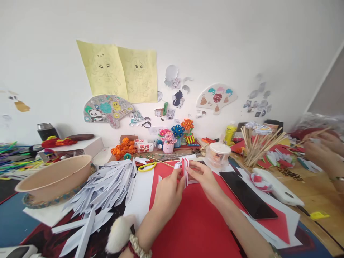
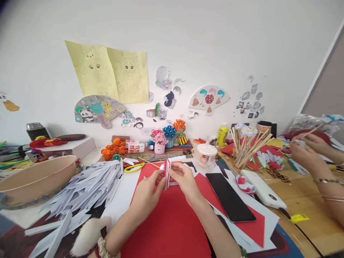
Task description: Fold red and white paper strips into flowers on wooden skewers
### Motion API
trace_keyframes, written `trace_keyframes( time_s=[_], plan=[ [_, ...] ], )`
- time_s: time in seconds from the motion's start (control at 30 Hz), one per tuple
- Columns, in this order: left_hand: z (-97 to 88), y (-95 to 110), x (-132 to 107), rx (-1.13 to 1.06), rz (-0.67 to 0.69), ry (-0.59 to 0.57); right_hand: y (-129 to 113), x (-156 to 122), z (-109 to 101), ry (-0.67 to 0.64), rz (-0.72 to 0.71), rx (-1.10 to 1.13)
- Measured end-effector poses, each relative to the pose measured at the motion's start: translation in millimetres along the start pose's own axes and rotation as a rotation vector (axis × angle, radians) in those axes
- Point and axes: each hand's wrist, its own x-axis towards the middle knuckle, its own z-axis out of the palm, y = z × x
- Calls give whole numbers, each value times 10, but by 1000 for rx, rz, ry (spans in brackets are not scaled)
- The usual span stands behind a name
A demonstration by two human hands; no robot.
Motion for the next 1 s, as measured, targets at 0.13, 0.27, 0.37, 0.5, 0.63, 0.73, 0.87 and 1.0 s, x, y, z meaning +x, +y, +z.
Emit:
trace_keyframes(
  time_s=[0.13,0.27,0.37,0.5,0.63,0.73,0.87,1.0],
  plan=[
    [-23,19,17,-20,6,-6,-22,-11,1,-16,-19,-30],
    [-55,11,41,-148,22,9,-31,-18,9,-41,-34,-44],
    [-70,10,45,-124,17,-4,-14,-19,11,-56,-31,-44],
    [-103,31,43,2,18,-49,14,-18,3,-41,7,-81],
    [-266,24,67,202,-31,-70,7,4,-23,47,-28,-68],
    [-429,-45,79,341,-194,20,-8,20,-36,155,-57,-13],
    [-494,-167,49,474,-326,-5,-31,5,-25,139,-11,41],
    [-388,-245,24,466,-334,-70,-61,-32,-17,56,17,91]
  ],
)
